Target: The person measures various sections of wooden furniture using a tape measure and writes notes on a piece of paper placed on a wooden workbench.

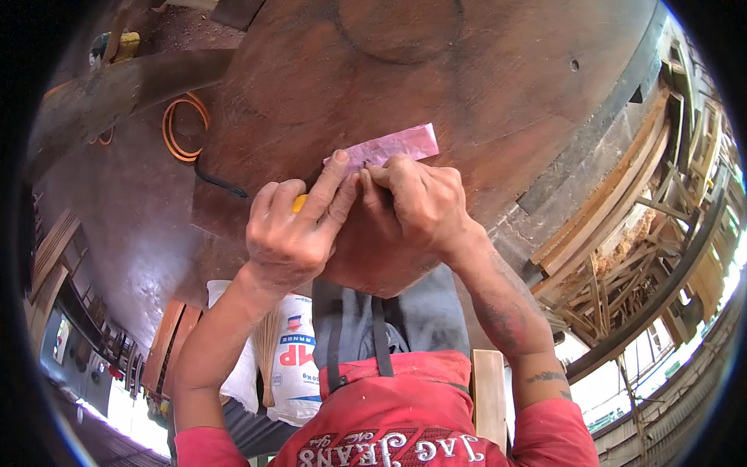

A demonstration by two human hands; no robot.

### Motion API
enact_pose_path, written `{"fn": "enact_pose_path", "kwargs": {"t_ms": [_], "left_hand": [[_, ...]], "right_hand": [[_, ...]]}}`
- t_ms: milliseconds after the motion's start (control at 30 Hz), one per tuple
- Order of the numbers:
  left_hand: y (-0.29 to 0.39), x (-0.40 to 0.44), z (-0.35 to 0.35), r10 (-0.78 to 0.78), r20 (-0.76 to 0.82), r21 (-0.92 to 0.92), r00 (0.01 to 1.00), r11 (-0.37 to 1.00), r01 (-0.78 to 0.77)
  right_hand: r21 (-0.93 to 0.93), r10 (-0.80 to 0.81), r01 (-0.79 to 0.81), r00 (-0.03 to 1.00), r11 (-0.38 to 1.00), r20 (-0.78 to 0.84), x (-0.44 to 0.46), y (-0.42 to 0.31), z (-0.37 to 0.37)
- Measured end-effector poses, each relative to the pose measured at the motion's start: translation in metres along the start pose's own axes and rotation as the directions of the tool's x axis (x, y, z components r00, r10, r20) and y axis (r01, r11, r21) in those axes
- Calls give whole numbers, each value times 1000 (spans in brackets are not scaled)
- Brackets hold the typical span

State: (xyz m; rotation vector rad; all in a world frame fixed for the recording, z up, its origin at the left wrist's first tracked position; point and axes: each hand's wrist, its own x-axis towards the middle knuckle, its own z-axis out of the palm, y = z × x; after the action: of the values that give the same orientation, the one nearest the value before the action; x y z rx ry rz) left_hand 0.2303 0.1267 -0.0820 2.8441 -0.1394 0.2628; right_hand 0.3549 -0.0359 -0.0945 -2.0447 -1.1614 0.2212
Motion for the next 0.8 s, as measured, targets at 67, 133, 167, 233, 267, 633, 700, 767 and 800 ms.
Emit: {"fn": "enact_pose_path", "kwargs": {"t_ms": [67, 133, 167, 233, 267, 633, 700, 767, 800], "left_hand": [[0, -1, 3, 3, -19, 7, 1000, 1000, -3], [0, 0, 3, 5, -27, 8, 1000, 1000, -4], [0, 0, 3, 5, -22, 6, 1000, 1000, -5], [1, 1, 2, 7, -18, 4, 1000, 1000, -7], [0, 1, 2, 9, -17, 6, 1000, 1000, -9], [0, 4, 4, 17, -74, -26, 997, 999, -19], [0, 5, 3, 16, -70, -18, 997, 1000, -17], [0, 4, 4, 16, -70, -15, 997, 1000, -17], [0, 4, 5, 16, -70, -12, 997, 1000, -16]], "right_hand": [[7, -5, 5, 1000, 1000, 12, 1, 1, -1], [6, -5, 5, 999, 1000, 32, 1, 1, -2], [7, -6, 6, 999, 1000, 33, 1, 1, -2], [6, -6, 6, 999, 1000, 35, 1, 0, -3], [7, -6, 6, 1000, 1000, 22, 0, 0, -2], [10, -6, 5, 1000, 1000, 30, 1, 1, -4], [24, 0, -1, 1000, 1000, 22, -1, 2, -3], [28, 3, -4, 1000, 1000, 31, -1, 2, -3], [24, 2, -4, 999, 1000, 45, 0, 1, -4]]}}
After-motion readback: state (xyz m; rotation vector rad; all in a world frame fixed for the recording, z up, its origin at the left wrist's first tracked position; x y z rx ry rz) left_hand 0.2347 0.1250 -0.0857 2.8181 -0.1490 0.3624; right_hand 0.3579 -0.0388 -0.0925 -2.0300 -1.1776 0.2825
